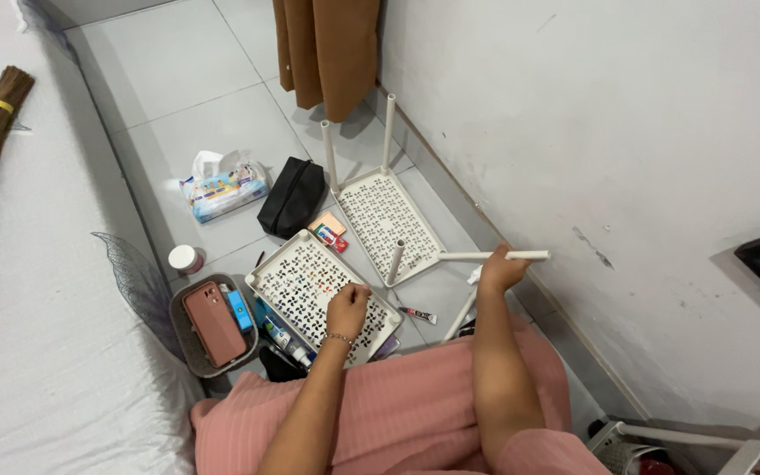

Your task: The person assembles a two-tier white plastic stand by inserting legs into the trays and placing the trays onto the frame. Then the person wipes several personal care items with a tissue and places them on the assembled stand.

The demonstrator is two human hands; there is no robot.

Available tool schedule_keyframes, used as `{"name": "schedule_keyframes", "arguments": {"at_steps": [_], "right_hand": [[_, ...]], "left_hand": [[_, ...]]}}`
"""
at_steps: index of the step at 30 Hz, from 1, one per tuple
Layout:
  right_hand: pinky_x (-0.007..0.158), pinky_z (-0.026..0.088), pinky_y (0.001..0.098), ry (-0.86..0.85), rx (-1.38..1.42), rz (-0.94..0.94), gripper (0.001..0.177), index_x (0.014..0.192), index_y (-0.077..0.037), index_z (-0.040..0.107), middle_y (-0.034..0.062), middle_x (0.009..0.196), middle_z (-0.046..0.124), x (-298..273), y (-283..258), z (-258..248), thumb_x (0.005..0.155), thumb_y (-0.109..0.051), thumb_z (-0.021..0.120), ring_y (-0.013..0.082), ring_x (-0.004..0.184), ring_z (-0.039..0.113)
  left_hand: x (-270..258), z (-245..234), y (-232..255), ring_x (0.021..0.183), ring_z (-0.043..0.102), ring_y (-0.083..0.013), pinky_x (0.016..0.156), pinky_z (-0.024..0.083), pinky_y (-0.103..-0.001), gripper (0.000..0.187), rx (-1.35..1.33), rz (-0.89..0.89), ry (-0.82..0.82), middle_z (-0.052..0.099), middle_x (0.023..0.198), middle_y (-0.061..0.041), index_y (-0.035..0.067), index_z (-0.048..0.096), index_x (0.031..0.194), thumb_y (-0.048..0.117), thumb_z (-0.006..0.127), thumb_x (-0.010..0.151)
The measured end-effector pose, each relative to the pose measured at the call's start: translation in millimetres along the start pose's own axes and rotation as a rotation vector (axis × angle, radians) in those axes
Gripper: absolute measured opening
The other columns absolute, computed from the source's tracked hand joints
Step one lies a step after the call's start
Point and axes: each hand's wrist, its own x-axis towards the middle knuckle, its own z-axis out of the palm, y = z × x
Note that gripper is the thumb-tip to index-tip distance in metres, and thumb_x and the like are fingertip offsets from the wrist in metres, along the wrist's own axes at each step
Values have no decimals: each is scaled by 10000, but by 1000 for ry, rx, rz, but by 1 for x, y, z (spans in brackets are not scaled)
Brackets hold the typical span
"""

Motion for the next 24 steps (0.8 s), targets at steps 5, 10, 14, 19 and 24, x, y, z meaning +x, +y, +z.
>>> {"name": "schedule_keyframes", "arguments": {"at_steps": [5, 10, 14, 19, 24], "right_hand": [[659, 599, 395, -9, 163, 182, 418, 1238, 60, 464, 206, 1061, 690, -4, -11, -3, 912, -88, 679, 322, 845, 740], [500, 596, 360, -45, 270, 202, 343, 1223, 52, 462, 209, 1049, 690, -6, -11, -4, 951, -63, 637, 300, 713, 729], [529, 597, 363, -13, 313, 221, 366, 1194, 60, 436, 215, 1057, 652, -2, -7, 0, 946, -90, 659, 288, 721, 731], [552, 607, 352, 1, 319, 189, 348, 1170, 68, 469, 220, 1061, 659, 0, -6, 3, 976, -135, 673, 280, 744, 739], [563, 610, 350, -37, 309, 98, 338, 1165, 57, 471, 209, 1066, 649, -13, -16, 2, 972, -139, 669, 279, 782, 735]], "left_hand": [[-2, -3, 7, 576, 573, -156, 603, 482, -333, 291, -9, 6, -3, 642, 629, -65, 60, 768, 913, 319, 644, 964], [-2, -6, 8, 545, 551, -150, 568, 469, -331, 290, -31, -21, -12, 621, 603, -53, 56, 756, 921, 315, 635, 972], [-1, -4, 7, 539, 533, -150, 561, 457, -332, 290, -28, 19, 2, 603, 591, -59, 52, 760, 912, 303, 631, 976], [0, -2, 4, 549, 537, -150, 576, 462, -329, 291, -15, 37, 13, 602, 597, -56, 55, 761, 909, 309, 633, 972], [1, 0, 3, 577, 594, -191, 603, 488, -353, 296, 18, 23, 13, 652, 637, -83, 62, 762, 907, 321, 630, 966]]}}
